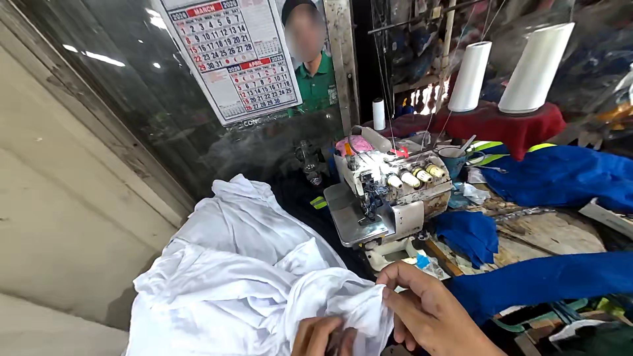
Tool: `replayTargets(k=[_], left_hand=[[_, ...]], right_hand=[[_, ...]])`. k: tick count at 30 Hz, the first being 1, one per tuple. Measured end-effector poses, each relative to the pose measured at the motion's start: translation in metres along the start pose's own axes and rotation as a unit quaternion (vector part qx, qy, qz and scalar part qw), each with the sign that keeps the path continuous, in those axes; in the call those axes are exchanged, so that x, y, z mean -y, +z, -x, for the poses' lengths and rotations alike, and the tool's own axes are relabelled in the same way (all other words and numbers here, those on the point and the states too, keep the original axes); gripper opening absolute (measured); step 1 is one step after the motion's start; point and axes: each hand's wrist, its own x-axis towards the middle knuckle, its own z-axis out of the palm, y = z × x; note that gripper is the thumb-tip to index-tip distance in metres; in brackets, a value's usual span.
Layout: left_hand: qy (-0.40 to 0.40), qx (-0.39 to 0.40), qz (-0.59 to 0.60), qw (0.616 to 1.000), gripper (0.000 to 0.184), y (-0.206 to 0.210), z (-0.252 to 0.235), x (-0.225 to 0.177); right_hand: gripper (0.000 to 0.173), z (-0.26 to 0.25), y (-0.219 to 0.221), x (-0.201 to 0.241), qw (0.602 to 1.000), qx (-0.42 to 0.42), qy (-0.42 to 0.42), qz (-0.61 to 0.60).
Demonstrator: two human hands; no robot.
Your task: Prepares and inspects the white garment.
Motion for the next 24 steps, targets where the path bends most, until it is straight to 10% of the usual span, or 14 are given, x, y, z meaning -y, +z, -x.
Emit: replayTargets(k=[24], left_hand=[[-0.028,0.061,0.151,0.986,0.013,-0.025,-0.024,-0.021]], right_hand=[[0.013,0.023,-0.015,-0.019,0.993,-0.033,-0.069,0.09]])
